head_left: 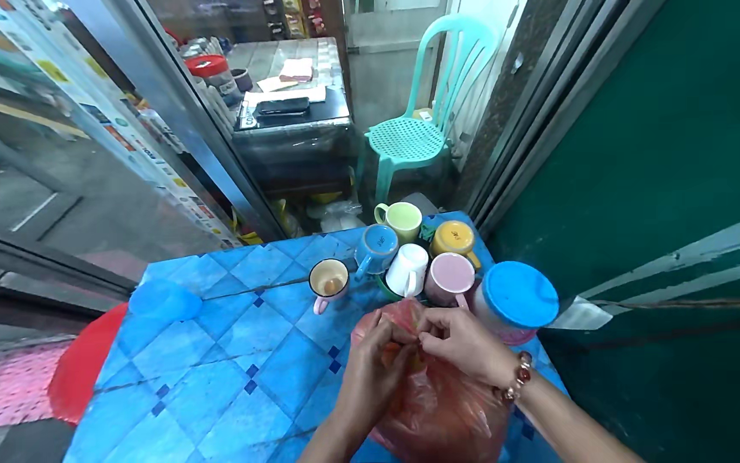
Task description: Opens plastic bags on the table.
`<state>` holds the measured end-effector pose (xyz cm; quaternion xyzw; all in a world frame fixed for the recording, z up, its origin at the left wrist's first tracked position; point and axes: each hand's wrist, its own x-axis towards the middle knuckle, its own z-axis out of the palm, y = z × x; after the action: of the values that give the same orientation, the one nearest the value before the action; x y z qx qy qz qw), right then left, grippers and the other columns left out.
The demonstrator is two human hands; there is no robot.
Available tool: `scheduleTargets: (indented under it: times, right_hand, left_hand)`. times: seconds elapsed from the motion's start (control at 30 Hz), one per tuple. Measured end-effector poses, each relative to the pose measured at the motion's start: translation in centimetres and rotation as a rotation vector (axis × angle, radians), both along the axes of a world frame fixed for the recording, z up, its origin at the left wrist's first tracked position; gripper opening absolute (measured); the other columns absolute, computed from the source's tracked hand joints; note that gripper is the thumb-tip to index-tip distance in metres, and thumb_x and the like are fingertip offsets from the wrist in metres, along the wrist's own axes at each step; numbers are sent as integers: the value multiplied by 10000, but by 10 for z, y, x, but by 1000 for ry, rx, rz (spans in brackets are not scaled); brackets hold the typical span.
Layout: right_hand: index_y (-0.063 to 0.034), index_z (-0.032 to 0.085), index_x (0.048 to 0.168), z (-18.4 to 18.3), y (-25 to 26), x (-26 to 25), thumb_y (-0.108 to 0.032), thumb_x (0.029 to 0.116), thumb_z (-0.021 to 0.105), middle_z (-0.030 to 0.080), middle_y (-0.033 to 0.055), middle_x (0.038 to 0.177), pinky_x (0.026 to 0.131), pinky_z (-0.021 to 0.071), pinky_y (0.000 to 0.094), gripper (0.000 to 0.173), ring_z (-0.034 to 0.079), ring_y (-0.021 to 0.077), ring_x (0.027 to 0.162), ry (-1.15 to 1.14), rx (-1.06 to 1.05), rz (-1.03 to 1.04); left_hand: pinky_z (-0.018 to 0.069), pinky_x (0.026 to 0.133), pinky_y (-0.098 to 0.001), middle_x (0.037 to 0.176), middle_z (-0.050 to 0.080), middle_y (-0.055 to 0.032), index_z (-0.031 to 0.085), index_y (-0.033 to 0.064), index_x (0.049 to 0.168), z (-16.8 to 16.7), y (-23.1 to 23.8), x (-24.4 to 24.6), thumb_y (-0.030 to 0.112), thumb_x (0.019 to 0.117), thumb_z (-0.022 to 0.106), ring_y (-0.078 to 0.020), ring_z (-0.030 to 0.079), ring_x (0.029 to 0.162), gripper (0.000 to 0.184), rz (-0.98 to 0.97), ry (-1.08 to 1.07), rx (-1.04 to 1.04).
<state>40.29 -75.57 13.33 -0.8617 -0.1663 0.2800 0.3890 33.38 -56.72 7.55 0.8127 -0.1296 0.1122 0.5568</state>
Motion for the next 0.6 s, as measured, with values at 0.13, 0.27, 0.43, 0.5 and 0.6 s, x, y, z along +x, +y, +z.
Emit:
scheduleTargets:
  times: [0.13,0.27,0.43,0.5,0.6]
  right_hand:
    - [-74,710,1044,1,7,-6,-290,944,620,686,73,900,849,515,435,254,651,202,869,-3,-139,10]
    - [-33,697,1148,9,19,-14,-344,973,600,733,123,1044,1143,326,499,370,668,261,1084,-213,-324,124]
    - [-92,701,1234,13,22,-11,-341,967,598,739,81,1111,1140,327,498,379,654,230,1127,-189,-344,58]
    - [-107,710,1156,8,22,-9,-349,973,588,735,56,1010,1095,357,498,327,666,206,1032,-177,-322,-2]
    - [-97,728,1088,4,23,-7,-288,957,608,715,51,901,1030,405,488,260,663,205,921,-158,-309,-143]
  left_hand:
    - [456,1129,-429,1040,722,4,720,127,1032,14,7,6,226,948,685,-136,669,1104,134,-58,-71,379]
    - [437,1143,-499,1112,722,-83,719,89,1114,38,3,16,202,914,699,-248,676,1156,230,-124,-190,792]
    - [502,1081,-456,955,715,-115,702,27,1048,31,-5,25,149,943,649,-269,724,996,170,-68,-394,947]
    - [503,1080,-437,934,711,-96,700,43,1021,24,-5,27,167,936,662,-252,722,981,155,-29,-388,920]
    - [540,1021,-426,931,717,-78,690,70,934,7,-4,26,202,886,726,-254,716,1014,145,88,-276,796]
